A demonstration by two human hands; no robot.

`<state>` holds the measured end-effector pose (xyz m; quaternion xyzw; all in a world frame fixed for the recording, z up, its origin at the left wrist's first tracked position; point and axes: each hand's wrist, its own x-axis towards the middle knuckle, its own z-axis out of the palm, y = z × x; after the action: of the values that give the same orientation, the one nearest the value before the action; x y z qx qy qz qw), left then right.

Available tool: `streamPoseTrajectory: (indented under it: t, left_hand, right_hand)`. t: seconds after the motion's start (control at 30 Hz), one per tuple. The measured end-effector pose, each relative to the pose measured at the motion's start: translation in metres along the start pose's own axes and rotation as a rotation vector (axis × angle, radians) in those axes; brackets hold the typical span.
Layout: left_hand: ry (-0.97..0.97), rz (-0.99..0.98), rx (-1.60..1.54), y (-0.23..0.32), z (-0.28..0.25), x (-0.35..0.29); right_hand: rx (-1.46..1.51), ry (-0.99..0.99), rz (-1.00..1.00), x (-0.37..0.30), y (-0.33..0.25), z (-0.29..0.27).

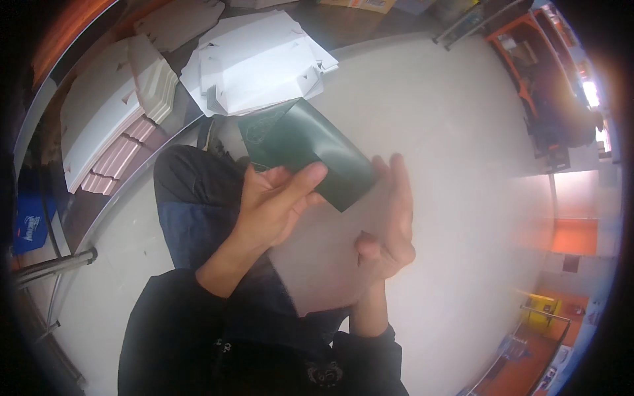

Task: The person assembles flat white cardboard boxes by folding along pre-scored lines and tucking flaps to form rectangular containers. They repeatedly pick up flat sheets, fold them into shape, and place the finished boxes into a growing stack on the floor.

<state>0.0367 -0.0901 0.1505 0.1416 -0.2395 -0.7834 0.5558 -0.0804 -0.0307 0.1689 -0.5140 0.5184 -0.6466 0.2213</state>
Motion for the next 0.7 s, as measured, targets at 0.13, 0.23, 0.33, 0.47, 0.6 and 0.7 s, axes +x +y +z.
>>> streamPoseTrajectory:
  t: [0.13,0.23,0.33,0.47,0.6,0.7]
  left_hand:
    - [0.019,0.022,0.020,-0.005,-0.005,0.001]
    - [0.000,0.019,-0.023,-0.006,-0.006,0.002]
    - [0.047,0.030,-0.002,-0.012,0.000,-0.003]
    - [0.021,0.039,0.170,-0.025,-0.015,-0.007]
    - [-0.040,-0.039,0.172,-0.032,-0.021,-0.020]
    - [-0.085,-0.090,0.319,-0.034,-0.029,-0.024]
  right_hand:
    - [-0.535,-0.318,-0.393,0.009,0.027,-0.012]
    - [-0.457,-0.373,-0.358,0.008,0.030,-0.022]
    - [-0.444,-0.360,-0.271,0.005,0.031,-0.022]
    - [-0.530,-0.242,-0.219,-0.007,0.041,-0.011]
    - [-0.180,0.066,-0.075,-0.026,0.057,0.007]
    - [-0.458,-0.128,-0.045,-0.030,0.058,-0.008]
